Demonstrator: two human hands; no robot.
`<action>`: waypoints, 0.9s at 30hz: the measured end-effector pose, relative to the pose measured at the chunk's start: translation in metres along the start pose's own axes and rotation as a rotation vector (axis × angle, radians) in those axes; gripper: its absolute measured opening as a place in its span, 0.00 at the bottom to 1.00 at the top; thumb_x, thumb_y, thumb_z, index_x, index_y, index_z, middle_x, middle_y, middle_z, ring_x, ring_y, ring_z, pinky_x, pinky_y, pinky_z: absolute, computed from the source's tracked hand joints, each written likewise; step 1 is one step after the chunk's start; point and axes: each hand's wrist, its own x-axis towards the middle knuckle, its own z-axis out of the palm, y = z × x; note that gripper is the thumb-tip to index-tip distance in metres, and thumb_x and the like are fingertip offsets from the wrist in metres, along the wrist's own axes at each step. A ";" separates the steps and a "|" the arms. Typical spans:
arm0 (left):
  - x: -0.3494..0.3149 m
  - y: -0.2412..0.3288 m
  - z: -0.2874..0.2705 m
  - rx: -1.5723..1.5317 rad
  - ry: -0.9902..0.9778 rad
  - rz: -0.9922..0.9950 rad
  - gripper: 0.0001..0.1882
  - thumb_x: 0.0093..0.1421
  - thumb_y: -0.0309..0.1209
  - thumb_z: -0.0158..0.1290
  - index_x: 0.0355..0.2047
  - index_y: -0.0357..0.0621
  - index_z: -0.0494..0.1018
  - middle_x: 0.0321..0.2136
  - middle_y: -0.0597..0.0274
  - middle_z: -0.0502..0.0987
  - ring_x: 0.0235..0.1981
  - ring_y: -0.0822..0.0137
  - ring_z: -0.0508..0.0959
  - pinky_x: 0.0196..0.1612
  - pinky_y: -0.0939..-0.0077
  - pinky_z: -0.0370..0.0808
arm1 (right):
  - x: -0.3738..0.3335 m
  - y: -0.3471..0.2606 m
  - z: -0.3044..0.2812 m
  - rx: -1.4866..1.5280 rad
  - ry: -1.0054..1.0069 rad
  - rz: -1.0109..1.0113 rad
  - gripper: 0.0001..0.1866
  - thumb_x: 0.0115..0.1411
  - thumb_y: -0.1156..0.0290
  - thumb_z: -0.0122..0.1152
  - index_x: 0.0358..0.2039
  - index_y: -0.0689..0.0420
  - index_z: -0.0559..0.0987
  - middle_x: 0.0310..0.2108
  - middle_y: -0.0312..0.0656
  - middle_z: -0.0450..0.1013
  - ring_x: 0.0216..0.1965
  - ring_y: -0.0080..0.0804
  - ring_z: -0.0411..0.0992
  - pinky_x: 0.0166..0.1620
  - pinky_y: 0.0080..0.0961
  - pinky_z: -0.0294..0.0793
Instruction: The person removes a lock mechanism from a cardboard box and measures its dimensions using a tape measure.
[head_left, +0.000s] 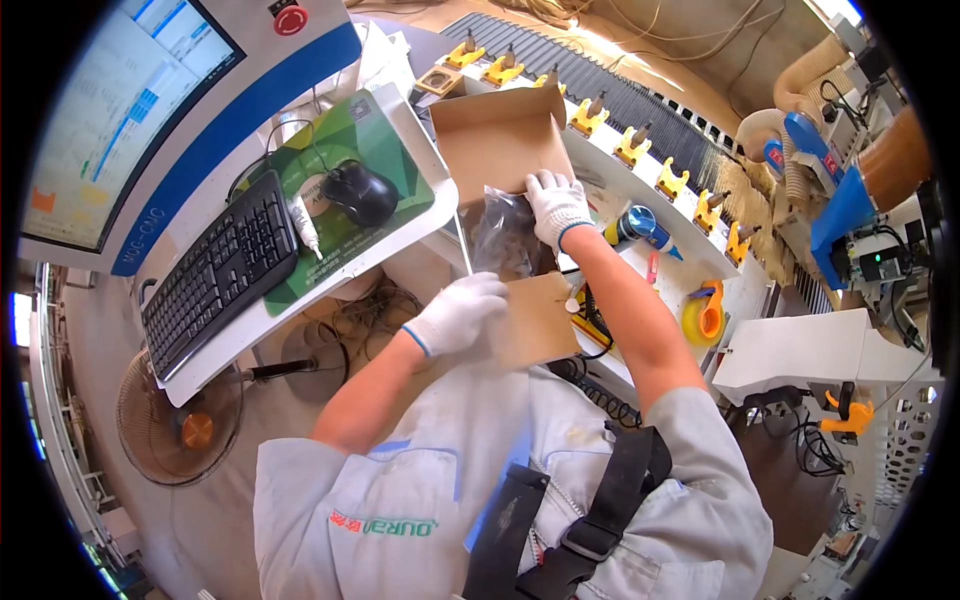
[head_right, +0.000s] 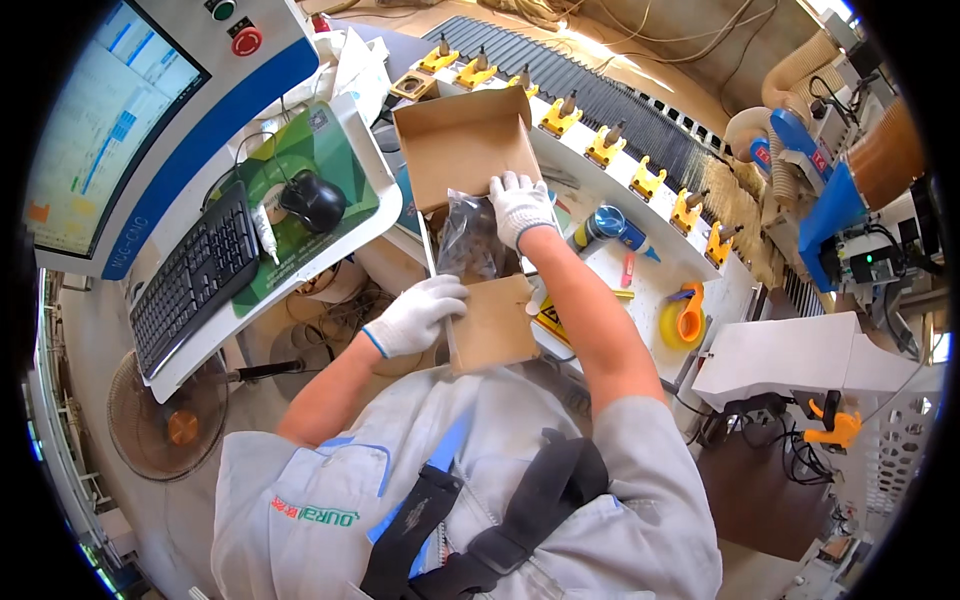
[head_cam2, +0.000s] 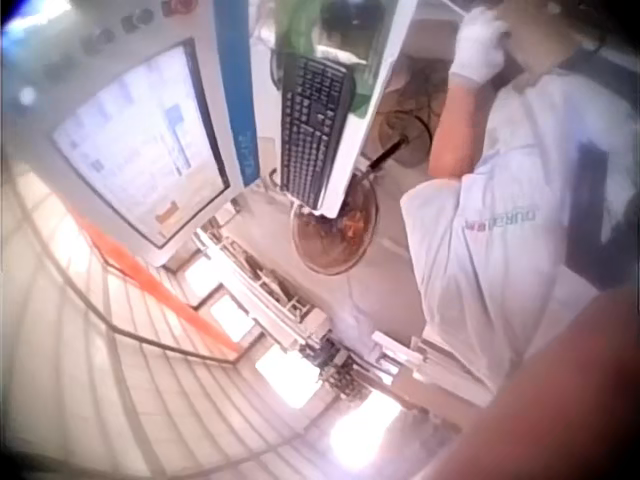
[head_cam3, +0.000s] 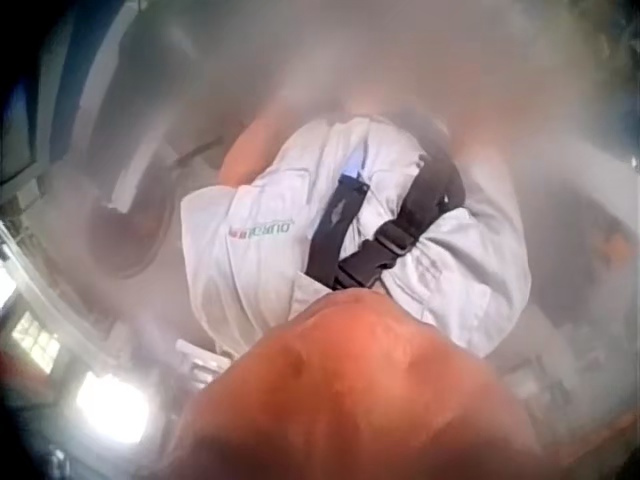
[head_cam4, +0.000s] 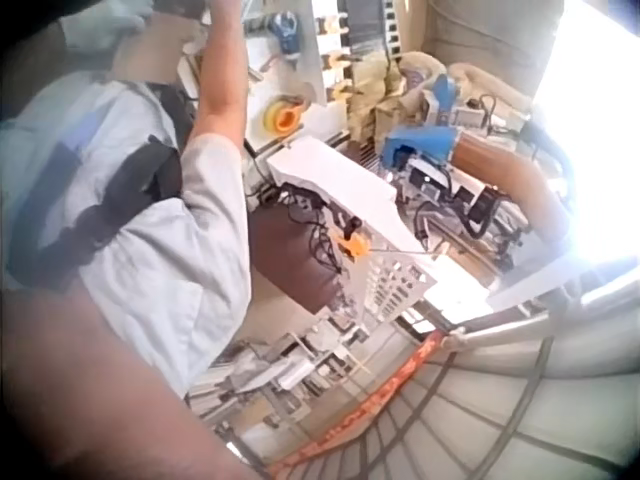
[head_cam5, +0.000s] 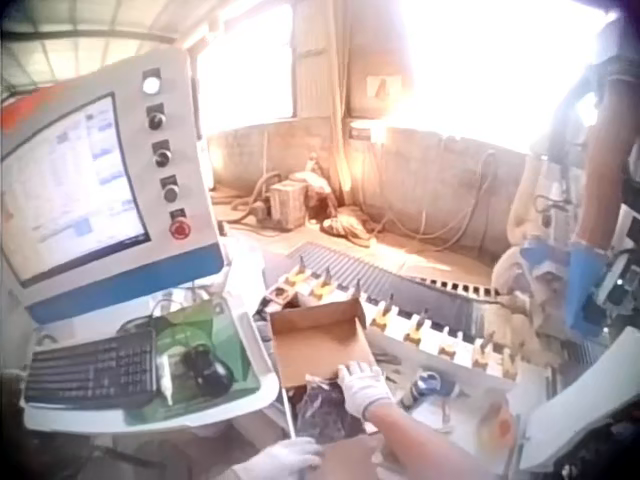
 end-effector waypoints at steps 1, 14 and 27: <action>0.001 -0.002 -0.006 -0.189 -0.050 -0.064 0.19 0.51 0.15 0.54 0.43 0.41 0.79 0.52 0.49 0.80 0.62 0.41 0.74 0.67 0.51 0.71 | 0.000 -0.001 -0.006 -0.001 -0.008 -0.009 0.25 0.62 0.65 0.64 0.60 0.55 0.77 0.54 0.54 0.76 0.57 0.52 0.76 0.62 0.45 0.73; 0.132 -0.071 0.004 0.332 -0.016 -0.900 0.34 0.56 0.43 0.62 0.59 0.35 0.69 0.43 0.40 0.85 0.45 0.44 0.87 0.50 0.52 0.83 | -0.136 -0.007 -0.038 0.555 0.337 0.327 0.15 0.61 0.69 0.66 0.48 0.57 0.85 0.45 0.50 0.82 0.48 0.53 0.80 0.55 0.45 0.79; 0.119 -0.062 -0.020 -0.086 0.489 -0.579 0.07 0.61 0.31 0.61 0.35 0.40 0.81 0.32 0.52 0.84 0.33 0.58 0.85 0.41 0.66 0.81 | -0.107 -0.014 -0.079 0.765 -0.364 0.533 0.30 0.55 0.60 0.71 0.58 0.57 0.80 0.51 0.60 0.80 0.53 0.56 0.79 0.59 0.46 0.78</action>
